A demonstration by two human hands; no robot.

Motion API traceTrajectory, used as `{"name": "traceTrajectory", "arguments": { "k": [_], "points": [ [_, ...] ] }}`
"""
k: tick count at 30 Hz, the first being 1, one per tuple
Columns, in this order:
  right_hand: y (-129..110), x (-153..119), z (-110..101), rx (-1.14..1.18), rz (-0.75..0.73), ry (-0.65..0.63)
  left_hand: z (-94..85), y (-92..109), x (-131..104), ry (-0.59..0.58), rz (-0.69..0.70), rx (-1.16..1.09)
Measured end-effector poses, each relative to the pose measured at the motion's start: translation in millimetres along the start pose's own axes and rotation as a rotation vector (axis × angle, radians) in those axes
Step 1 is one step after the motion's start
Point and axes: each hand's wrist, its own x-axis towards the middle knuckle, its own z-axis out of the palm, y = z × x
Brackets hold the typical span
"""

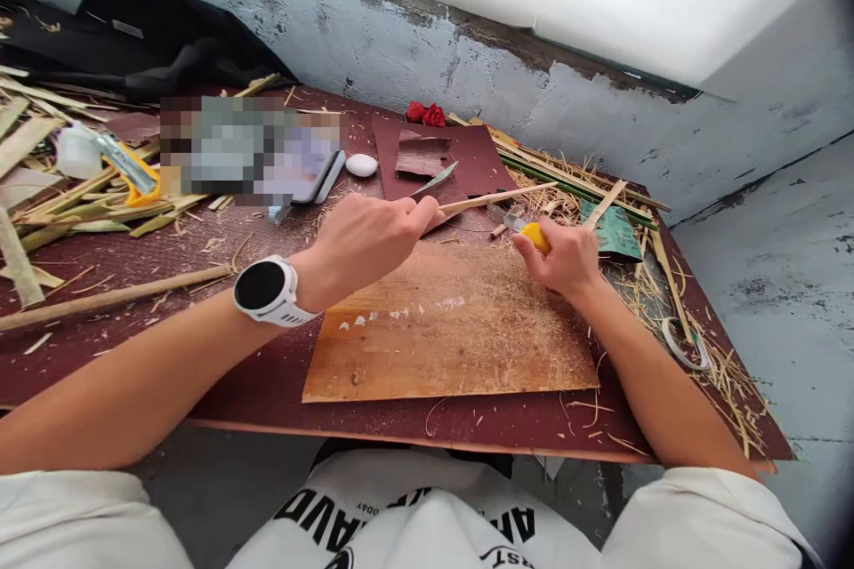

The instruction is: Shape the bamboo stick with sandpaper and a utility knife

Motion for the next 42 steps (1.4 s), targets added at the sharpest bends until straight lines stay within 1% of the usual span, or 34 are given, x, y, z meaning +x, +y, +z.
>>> {"name": "traceTrajectory", "arguments": {
  "k": [3,7,9,14,16,20,25,29,32,36,40,41,42],
  "points": [
    [-9.6,-1.7,1.0,0.090,0.062,-0.021,5.2,-3.4,-1.7,0.023,-0.037,-0.003],
    [-18.7,-3.9,-8.0,0.079,0.067,0.016,11.8,-2.3,-0.3,0.033,-0.061,-0.117],
    [-22.6,-4.9,-13.9,0.044,0.052,0.048,14.2,1.0,-0.1,0.017,-0.057,-0.230],
    [-30.1,-5.6,-22.8,-0.056,0.021,0.099,16.0,9.9,-4.3,-0.068,-0.058,-0.627],
    [-30.9,-5.5,-23.7,-0.095,0.011,0.106,15.1,12.0,-6.4,-0.097,-0.056,-0.709],
    [-30.7,-6.6,-23.3,-0.110,0.006,0.101,13.6,14.2,-7.9,-0.072,-0.028,-0.715],
    [-33.7,-7.9,-21.3,-0.082,0.006,0.076,14.2,16.8,-7.4,-0.012,0.049,-0.611],
    [-32.5,-5.4,-21.2,-0.127,0.048,0.082,12.5,18.6,-7.5,0.005,0.017,-0.561],
    [-25.5,-3.4,-22.2,-0.179,0.046,0.088,9.4,17.2,-5.8,0.000,-0.008,-0.566],
    [-13.5,-1.4,-23.3,-0.217,0.024,0.076,4.3,11.7,-0.9,-0.069,0.015,-0.719],
    [-5.9,1.4,-23.6,-0.225,0.026,0.072,-4.7,4.7,4.8,-0.052,0.023,-0.707],
    [-4.8,2.0,-23.9,-0.225,0.028,0.067,-8.1,2.8,6.3,-0.073,0.016,-0.714],
    [-3.9,2.6,-24.4,-0.223,0.023,0.057,-11.6,1.0,7.9,-0.122,0.009,-0.734]
  ]
}}
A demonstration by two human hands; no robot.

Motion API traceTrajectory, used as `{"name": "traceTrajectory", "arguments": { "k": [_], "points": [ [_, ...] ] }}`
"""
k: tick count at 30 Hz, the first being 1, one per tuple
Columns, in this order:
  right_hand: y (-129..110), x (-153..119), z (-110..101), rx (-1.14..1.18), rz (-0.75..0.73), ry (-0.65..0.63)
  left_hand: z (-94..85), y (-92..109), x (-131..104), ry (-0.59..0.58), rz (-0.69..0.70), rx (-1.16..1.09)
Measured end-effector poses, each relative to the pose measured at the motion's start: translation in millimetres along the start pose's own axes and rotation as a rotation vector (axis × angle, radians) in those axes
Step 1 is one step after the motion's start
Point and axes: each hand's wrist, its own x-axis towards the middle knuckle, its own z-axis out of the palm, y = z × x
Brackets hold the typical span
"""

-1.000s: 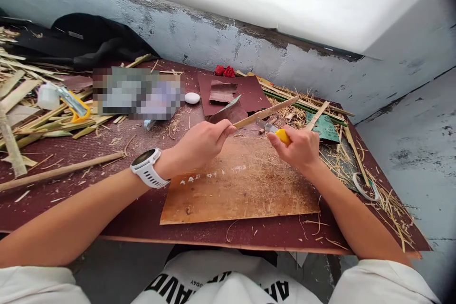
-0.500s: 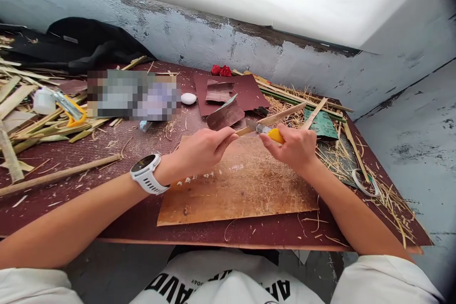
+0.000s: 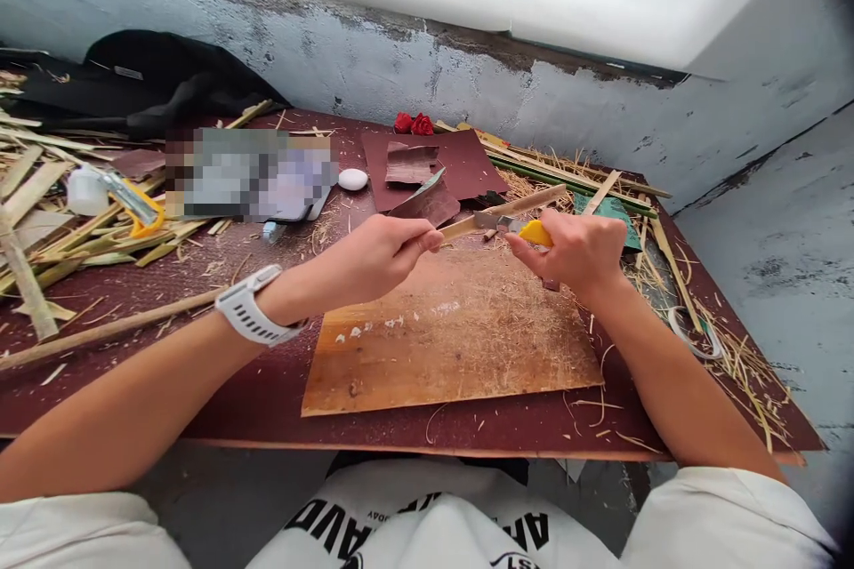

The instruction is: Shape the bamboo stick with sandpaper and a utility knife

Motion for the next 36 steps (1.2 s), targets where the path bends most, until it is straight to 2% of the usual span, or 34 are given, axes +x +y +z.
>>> {"name": "traceTrajectory", "arguments": {
  "k": [2,4,8,10,12,14,15,16,20,22,27,32,36],
  "points": [
    [2.2,1.2,-1.1,0.000,-0.014,-0.027,-6.6,2.4,1.4,-0.118,-0.051,-0.042],
    [5.1,2.4,-2.6,-0.009,-0.011,-0.048,-7.9,4.8,1.3,-0.129,-0.048,0.000],
    [11.7,4.9,-3.8,-0.029,0.065,-0.032,5.3,8.5,-2.3,0.159,0.026,0.353],
    [14.3,5.6,-2.4,-0.050,0.071,-0.024,10.0,9.2,-2.2,0.211,0.015,0.401],
    [16.3,5.8,0.5,-0.076,0.040,-0.026,8.7,8.8,0.2,0.126,-0.021,0.236],
    [18.1,5.9,4.4,-0.102,0.012,-0.013,4.0,7.5,3.4,-0.025,-0.063,0.018],
    [18.8,6.0,6.5,-0.109,0.004,-0.005,2.3,6.7,4.6,-0.073,-0.069,-0.039],
    [19.3,6.1,8.6,-0.111,0.002,0.001,1.9,5.7,5.2,-0.073,-0.065,-0.029],
    [15.1,5.8,12.3,-0.044,0.034,0.014,13.8,1.0,0.3,0.185,-0.019,0.400],
    [8.8,4.3,10.0,0.056,0.038,0.004,22.1,-2.4,-4.2,0.233,0.000,0.500],
    [-9.2,-1.3,-2.1,0.233,0.015,-0.004,31.2,-10.2,-9.9,0.259,0.083,0.427],
    [-16.3,-3.5,-5.7,0.184,0.041,0.044,35.6,-9.5,-10.2,0.279,0.129,0.333],
    [-21.2,-6.0,-5.3,0.146,0.046,0.095,42.3,-6.9,-13.7,0.275,0.087,0.259]
  ]
}}
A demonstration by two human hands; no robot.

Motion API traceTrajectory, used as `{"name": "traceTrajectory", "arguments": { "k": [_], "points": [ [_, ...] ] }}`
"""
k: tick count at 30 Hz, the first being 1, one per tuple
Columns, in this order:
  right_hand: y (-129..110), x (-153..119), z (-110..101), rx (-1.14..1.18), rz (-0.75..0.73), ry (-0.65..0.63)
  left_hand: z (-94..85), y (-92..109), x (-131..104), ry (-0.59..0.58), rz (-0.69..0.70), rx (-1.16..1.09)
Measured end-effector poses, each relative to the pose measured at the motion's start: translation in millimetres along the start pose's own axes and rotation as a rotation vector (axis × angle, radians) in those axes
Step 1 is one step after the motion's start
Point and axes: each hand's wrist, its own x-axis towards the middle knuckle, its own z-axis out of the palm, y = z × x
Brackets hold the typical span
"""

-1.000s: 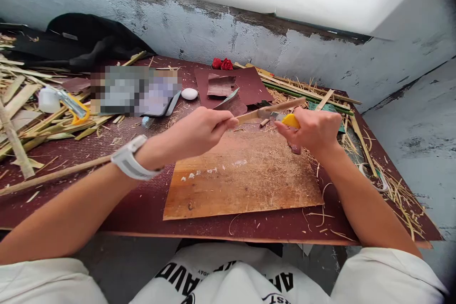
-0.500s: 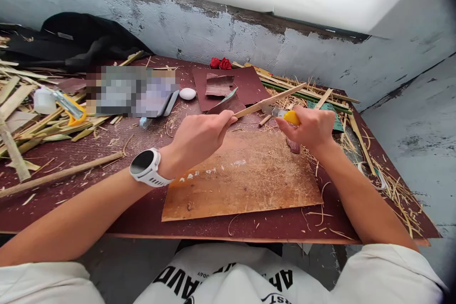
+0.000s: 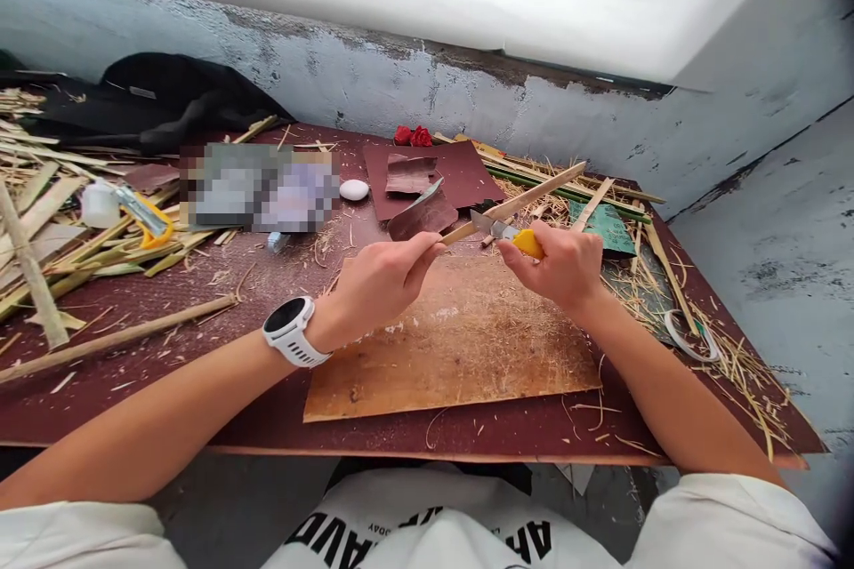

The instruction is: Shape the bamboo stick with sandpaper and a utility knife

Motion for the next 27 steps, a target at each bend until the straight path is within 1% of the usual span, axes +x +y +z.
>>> {"name": "traceTrajectory", "arguments": {
  "k": [2,6,9,11,15,18,20,21,22,25,27],
  "points": [
    [-4.4,-1.6,-0.6,-0.007,-0.006,0.006,1.9,1.5,-2.6,-0.007,-0.013,-0.021],
    [-10.9,-2.1,-0.3,-0.023,0.015,-0.027,3.5,1.3,-3.3,-0.012,0.005,-0.042],
    [-6.2,0.0,3.8,-0.058,0.025,-0.061,2.6,-0.4,0.2,-0.019,0.008,-0.071],
    [1.6,1.9,6.8,-0.092,0.009,-0.083,-0.1,-0.6,3.6,-0.053,-0.006,-0.096],
    [18.5,5.4,7.7,-0.154,-0.031,-0.105,-12.8,-0.5,14.3,-0.172,-0.064,-0.255],
    [24.6,7.2,4.8,-0.180,-0.071,-0.120,-25.3,-2.3,23.3,-0.322,-0.121,-0.388],
    [25.3,8.1,4.1,-0.182,-0.097,-0.133,-30.6,-4.3,26.6,-0.403,-0.145,-0.404],
    [25.1,8.4,4.5,-0.182,-0.096,-0.134,-31.4,-5.3,27.0,-0.404,-0.133,-0.376],
    [24.6,8.7,5.5,-0.178,-0.086,-0.135,-30.8,-6.2,26.6,-0.371,-0.111,-0.309],
    [21.7,9.1,9.5,-0.144,-0.021,-0.122,-22.8,-8.2,21.6,-0.179,-0.022,0.043],
    [18.7,8.8,11.5,-0.094,0.021,-0.112,-16.0,-9.5,17.2,-0.080,0.019,0.249]
  ]
}}
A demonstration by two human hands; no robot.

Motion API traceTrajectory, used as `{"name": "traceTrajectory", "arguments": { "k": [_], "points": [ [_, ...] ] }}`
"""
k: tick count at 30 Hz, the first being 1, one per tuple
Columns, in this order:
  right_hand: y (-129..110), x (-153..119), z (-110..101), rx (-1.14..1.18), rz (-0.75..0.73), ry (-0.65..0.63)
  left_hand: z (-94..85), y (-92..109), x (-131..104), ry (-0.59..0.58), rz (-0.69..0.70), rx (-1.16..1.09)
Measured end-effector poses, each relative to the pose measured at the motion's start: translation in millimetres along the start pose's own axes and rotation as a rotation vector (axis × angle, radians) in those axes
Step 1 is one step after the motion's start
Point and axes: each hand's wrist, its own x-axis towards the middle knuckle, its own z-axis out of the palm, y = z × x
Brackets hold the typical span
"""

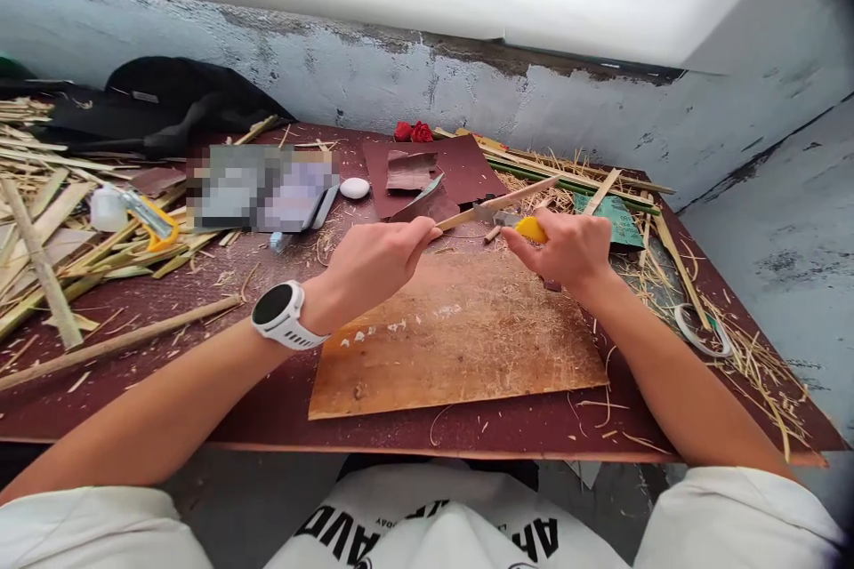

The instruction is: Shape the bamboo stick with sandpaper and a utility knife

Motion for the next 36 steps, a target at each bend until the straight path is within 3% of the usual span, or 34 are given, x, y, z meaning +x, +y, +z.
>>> {"name": "traceTrajectory", "arguments": {
  "k": [4,7,11,18,23,31,36],
  "points": [
    [-6.0,-2.3,0.3,0.197,0.018,-0.014,7.9,-1.7,-6.0,0.083,0.014,0.096],
    [-7.6,-5.2,0.3,0.277,0.003,-0.026,9.0,-3.9,-8.0,0.089,0.000,-0.095],
    [-10.4,-8.6,-0.6,0.245,0.011,0.009,10.9,-2.4,-8.1,0.062,-0.008,-0.385],
    [-27.8,-10.8,-7.8,0.106,0.023,0.019,15.3,9.8,-12.3,0.025,-0.052,-0.461],
    [-19.0,-6.8,-5.7,-0.006,0.016,0.040,3.9,14.3,-12.4,-0.028,-0.111,-0.437],
    [-0.4,0.4,2.9,-0.061,-0.039,-0.013,-17.8,6.0,4.1,-0.288,-0.141,-0.648],
    [4.8,0.8,0.3,-0.060,-0.063,-0.074,-17.0,-1.5,1.0,-0.190,-0.023,-0.477]
  ]
}}
